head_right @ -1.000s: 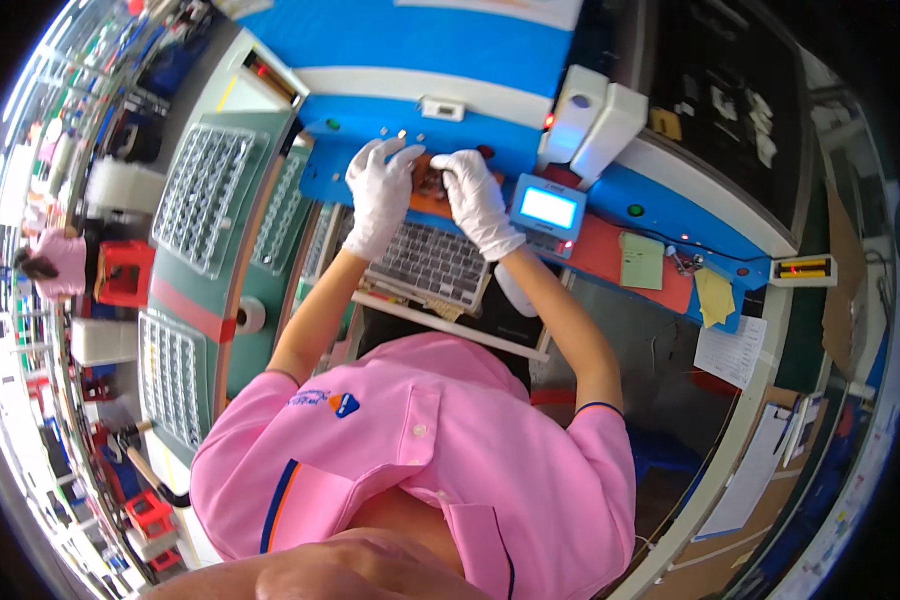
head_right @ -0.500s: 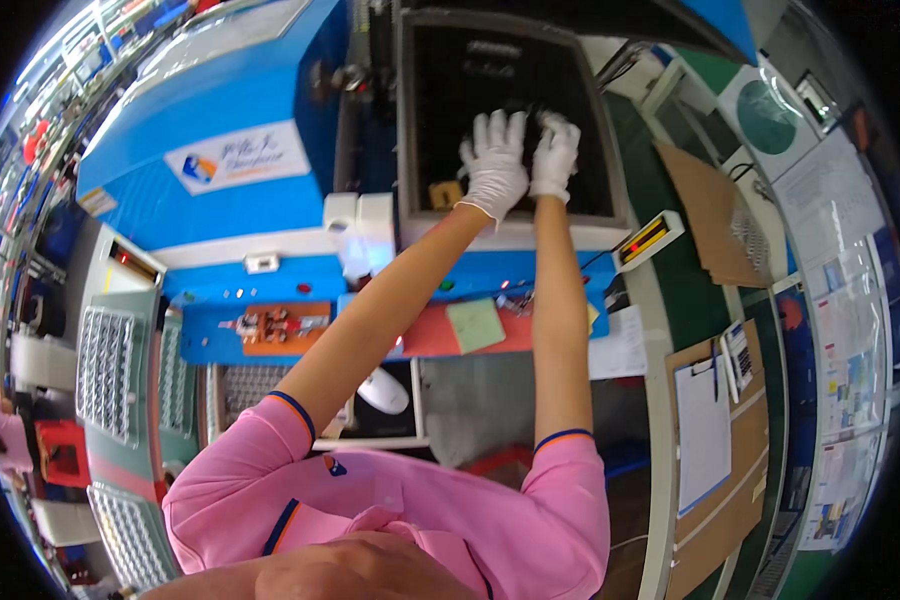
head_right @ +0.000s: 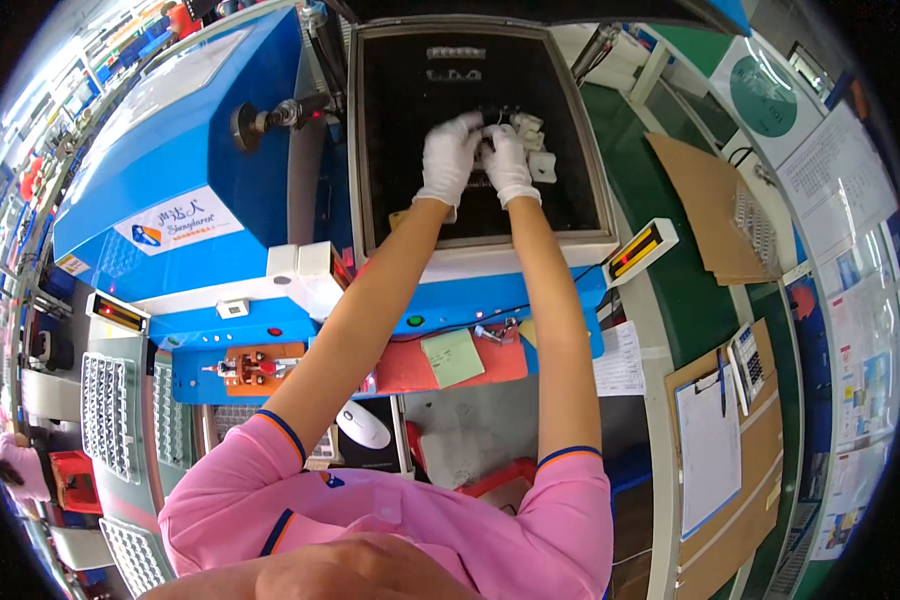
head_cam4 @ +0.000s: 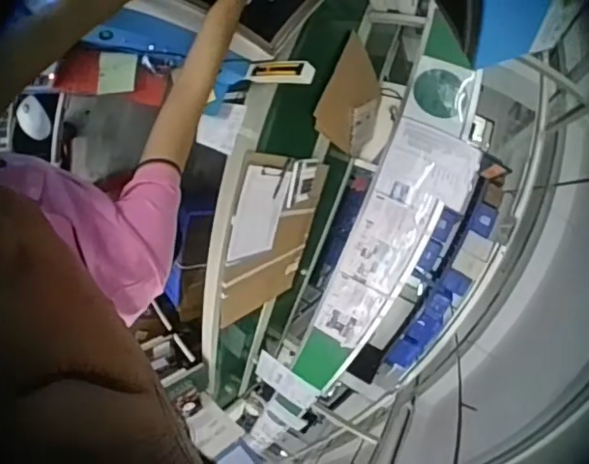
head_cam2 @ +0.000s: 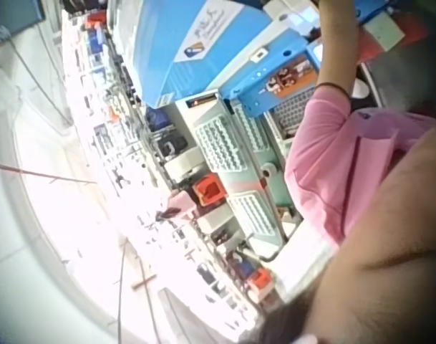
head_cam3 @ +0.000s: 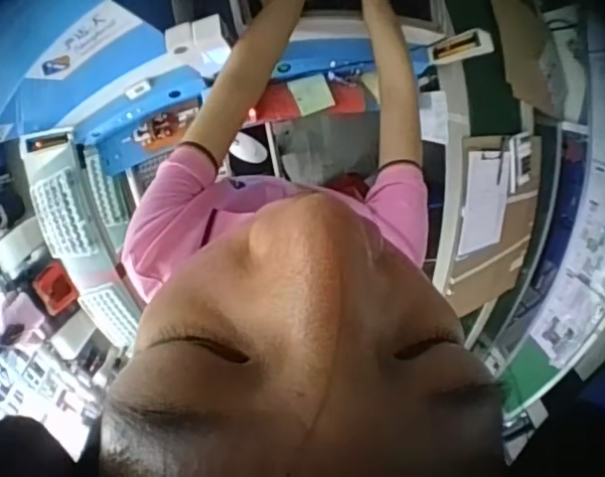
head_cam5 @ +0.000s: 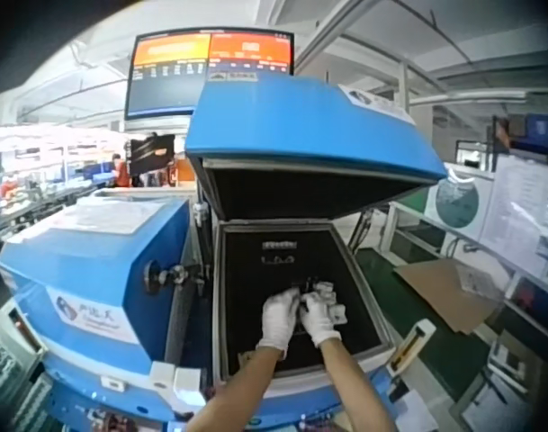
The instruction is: The recorder is testing electronic components by placing them into a testing machine and then sorting them into trays at a factory workstation.
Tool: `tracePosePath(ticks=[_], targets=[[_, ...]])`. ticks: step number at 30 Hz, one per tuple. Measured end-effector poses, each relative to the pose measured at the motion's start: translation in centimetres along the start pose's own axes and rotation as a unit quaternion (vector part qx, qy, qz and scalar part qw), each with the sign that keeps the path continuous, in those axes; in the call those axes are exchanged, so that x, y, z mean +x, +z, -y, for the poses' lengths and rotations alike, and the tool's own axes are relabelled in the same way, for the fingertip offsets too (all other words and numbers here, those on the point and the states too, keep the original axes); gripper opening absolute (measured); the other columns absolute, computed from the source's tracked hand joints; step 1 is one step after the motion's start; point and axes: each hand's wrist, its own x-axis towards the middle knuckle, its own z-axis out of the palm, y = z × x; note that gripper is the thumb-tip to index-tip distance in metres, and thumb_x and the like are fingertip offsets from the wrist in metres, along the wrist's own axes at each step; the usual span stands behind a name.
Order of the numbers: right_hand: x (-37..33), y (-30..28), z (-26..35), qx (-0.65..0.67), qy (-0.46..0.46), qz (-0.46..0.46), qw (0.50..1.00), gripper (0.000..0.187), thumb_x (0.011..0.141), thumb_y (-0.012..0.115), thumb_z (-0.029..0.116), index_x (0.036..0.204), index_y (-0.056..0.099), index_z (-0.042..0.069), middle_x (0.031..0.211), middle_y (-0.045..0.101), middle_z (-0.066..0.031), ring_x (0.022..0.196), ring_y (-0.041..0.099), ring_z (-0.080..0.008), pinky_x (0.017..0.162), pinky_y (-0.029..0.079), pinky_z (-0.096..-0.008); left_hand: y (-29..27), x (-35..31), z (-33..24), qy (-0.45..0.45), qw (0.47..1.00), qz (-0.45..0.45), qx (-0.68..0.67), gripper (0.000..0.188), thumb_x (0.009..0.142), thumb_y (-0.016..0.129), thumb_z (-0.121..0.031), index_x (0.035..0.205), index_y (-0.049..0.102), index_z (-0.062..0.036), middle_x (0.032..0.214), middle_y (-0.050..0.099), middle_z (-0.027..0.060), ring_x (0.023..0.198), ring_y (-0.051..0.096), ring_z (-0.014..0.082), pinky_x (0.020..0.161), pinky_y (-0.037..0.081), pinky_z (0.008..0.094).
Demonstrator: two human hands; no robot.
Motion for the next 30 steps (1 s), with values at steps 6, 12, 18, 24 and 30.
tracePosePath(ticks=[6, 12, 18, 24, 30], targets=[[-0.8, -0.9, 0.2, -0.108, -0.037, 0.132, 0.985, 0.029, 0.085, 0.063, 0.003, 0.112, 0.069, 0.011, 0.115, 0.061, -0.0182, 0.114, 0.055, -0.0386, 0.094, 0.048, -0.0435, -8.9, -7.2, -6.1, -0.001, 0.978, -0.139, -0.157, 0.026, 0.091, 0.068, -0.009, 0.117, 0.069, -0.0052, 0.114, 0.068, 0.0170, 0.099, 0.068, 0.0318, 0.086, 0.055, 0.0400], [-2.2, -1.5, 0.5, -0.255, -0.066, 0.042, 0.964, 0.046, 0.085, 0.059, 0.001, 0.126, 0.066, 0.019, 0.133, 0.054, -0.0197, 0.119, 0.052, -0.0392, 0.097, 0.046, -0.0450, -14.0, -23.7, -3.2, 0.141, 0.929, 0.340, 0.043, 0.018, 0.088, 0.069, -0.017, 0.101, 0.070, -0.0043, 0.123, 0.065, 0.0136, 0.115, 0.063, 0.0317, 0.099, 0.051, 0.0447], [-8.9, -7.7, 11.9, 0.023, -0.077, -0.343, 0.936, 0.051, 0.078, 0.052, -0.011, 0.127, 0.061, 0.000, 0.127, 0.059, -0.0246, 0.118, 0.057, -0.0427, 0.105, 0.041, -0.0487, -19.6, -26.3, -2.2, 0.364, 0.793, 0.390, 0.295, 0.015, 0.089, 0.065, -0.019, 0.097, 0.069, -0.0061, 0.137, 0.056, 0.0178, 0.125, 0.054, 0.0431, 0.106, 0.040, 0.0649], [-26.3, -6.5, 6.2, -0.114, 0.135, -0.331, 0.927, 0.059, 0.087, 0.053, -0.006, 0.145, 0.045, 0.006, 0.149, 0.041, -0.0257, 0.139, 0.039, -0.0416, 0.113, 0.032, -0.0477, -19.6, -26.8, -3.0, 0.390, 0.698, 0.417, 0.432, 0.019, 0.090, 0.061, -0.017, 0.103, 0.072, -0.0079, 0.151, 0.043, 0.0188, 0.130, 0.043, 0.0588, 0.109, 0.033, 0.0718], [-28.3, -5.9, 5.6, -0.103, 0.163, -0.301, 0.934, 0.063, 0.091, 0.053, -0.005, 0.150, 0.035, 0.007, 0.151, 0.040, -0.0227, 0.142, 0.038, -0.0371, 0.117, 0.030, -0.0440, -16.6, -27.1, -3.8, 0.320, 0.708, 0.425, 0.463, 0.026, 0.090, 0.061, -0.016, 0.112, 0.073, -0.0095, 0.154, 0.041, 0.0151, 0.128, 0.039, 0.0660, 0.103, 0.037, 0.0713]])
